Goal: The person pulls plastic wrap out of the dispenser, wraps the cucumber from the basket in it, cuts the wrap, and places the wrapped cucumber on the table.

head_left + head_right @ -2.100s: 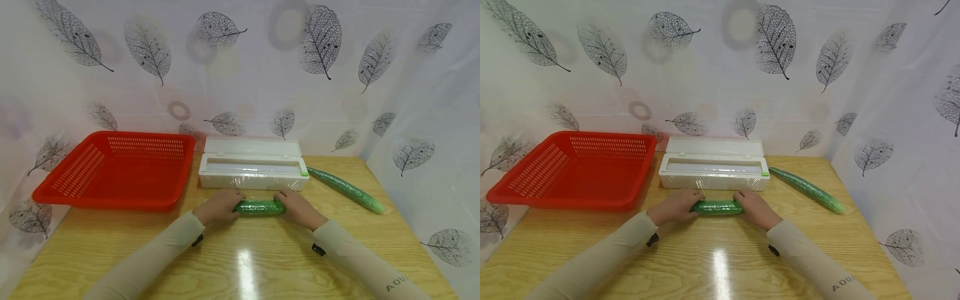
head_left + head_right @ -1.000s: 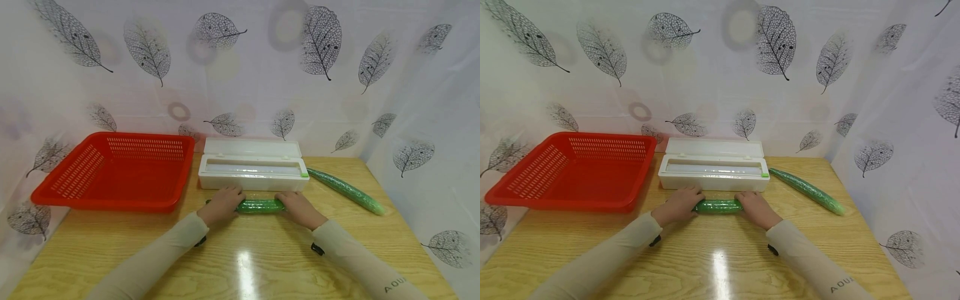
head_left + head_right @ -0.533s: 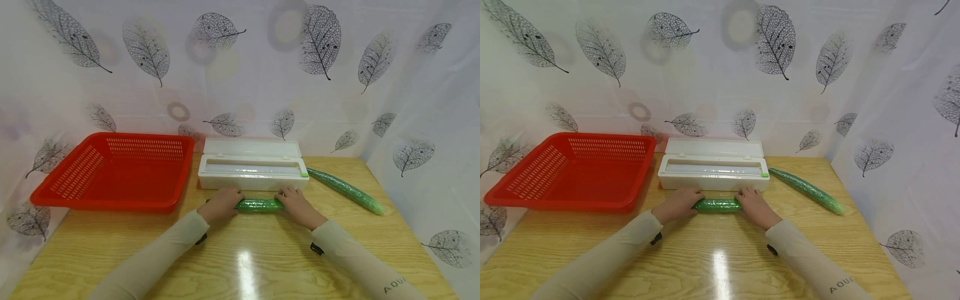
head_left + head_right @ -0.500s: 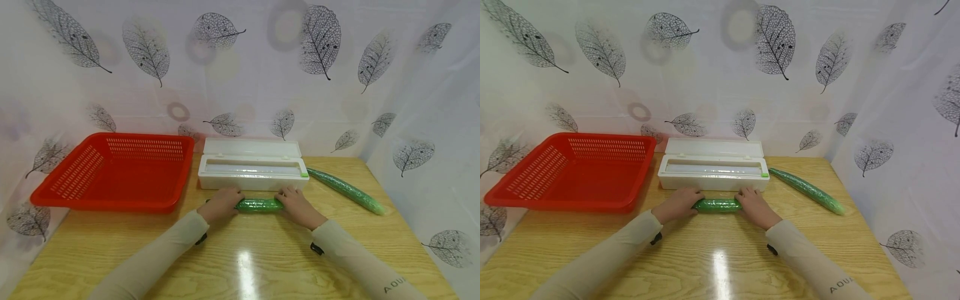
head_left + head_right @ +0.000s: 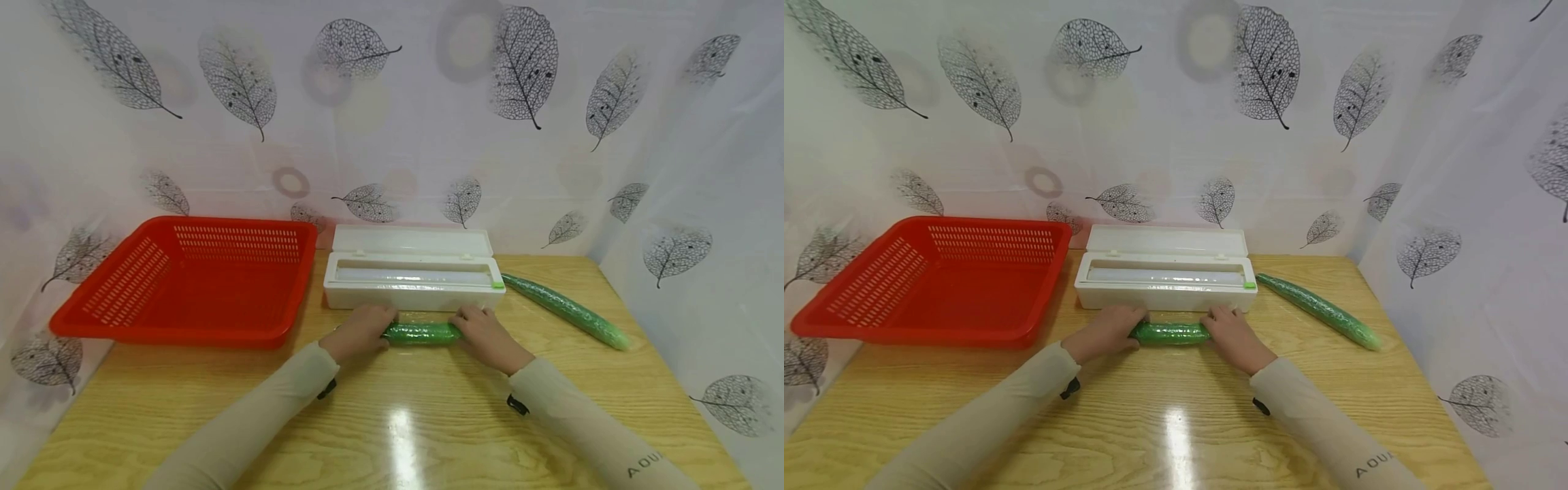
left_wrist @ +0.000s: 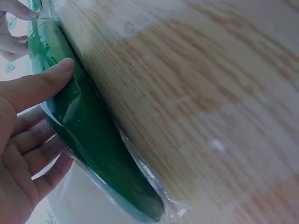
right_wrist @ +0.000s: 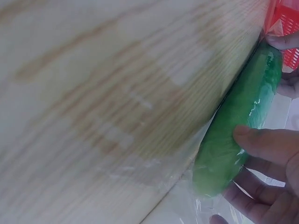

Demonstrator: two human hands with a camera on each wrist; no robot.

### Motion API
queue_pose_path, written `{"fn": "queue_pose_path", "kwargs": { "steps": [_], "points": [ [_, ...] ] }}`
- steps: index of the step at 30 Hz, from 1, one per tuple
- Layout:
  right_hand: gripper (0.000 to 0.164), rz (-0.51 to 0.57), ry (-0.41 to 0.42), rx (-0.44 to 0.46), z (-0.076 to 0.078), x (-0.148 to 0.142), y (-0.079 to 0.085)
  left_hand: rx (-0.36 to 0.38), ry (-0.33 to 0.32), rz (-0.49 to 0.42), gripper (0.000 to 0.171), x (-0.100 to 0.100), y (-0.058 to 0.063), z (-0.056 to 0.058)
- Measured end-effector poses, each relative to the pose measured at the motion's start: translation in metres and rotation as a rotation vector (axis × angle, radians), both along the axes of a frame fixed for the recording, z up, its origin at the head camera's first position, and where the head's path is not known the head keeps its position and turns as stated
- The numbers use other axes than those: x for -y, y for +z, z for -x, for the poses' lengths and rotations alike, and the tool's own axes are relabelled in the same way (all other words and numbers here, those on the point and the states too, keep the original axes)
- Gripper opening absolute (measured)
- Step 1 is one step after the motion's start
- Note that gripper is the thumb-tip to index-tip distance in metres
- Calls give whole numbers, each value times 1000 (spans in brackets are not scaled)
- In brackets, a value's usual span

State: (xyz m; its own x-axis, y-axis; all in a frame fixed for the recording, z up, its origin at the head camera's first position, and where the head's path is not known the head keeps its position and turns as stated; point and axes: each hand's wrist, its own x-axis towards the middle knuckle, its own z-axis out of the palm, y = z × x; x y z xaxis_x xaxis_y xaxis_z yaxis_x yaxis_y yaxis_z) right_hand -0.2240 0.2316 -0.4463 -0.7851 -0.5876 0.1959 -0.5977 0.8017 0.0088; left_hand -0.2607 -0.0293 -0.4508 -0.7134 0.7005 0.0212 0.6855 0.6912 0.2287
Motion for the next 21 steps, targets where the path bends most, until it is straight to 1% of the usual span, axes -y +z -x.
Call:
{"fn": "queue_pose_path", "kwargs": {
  "steps": [3, 6, 9, 13, 16, 21],
  "points": [
    [41, 11, 11, -25, 0, -1, 0, -21, 1, 13, 39, 0, -1, 0],
    [39, 16, 14, -44, 0, -1, 0, -15, 16, 27, 39, 0, -1, 0],
    [33, 18, 8, -45, 0, -1, 0, -9, 27, 45, 42, -1, 0, -1],
    [27, 7, -7, -34, 0, 0, 0, -31, 33, 77, 48, -2, 1, -4],
    [26, -4, -17, -26, 0, 1, 1, -68, 31, 95, 51, -2, 2, -5],
    [26, -21, -38, -4, 0, 3, 2, -142, 27, 95, 53, -2, 1, -5]
  ]
}}
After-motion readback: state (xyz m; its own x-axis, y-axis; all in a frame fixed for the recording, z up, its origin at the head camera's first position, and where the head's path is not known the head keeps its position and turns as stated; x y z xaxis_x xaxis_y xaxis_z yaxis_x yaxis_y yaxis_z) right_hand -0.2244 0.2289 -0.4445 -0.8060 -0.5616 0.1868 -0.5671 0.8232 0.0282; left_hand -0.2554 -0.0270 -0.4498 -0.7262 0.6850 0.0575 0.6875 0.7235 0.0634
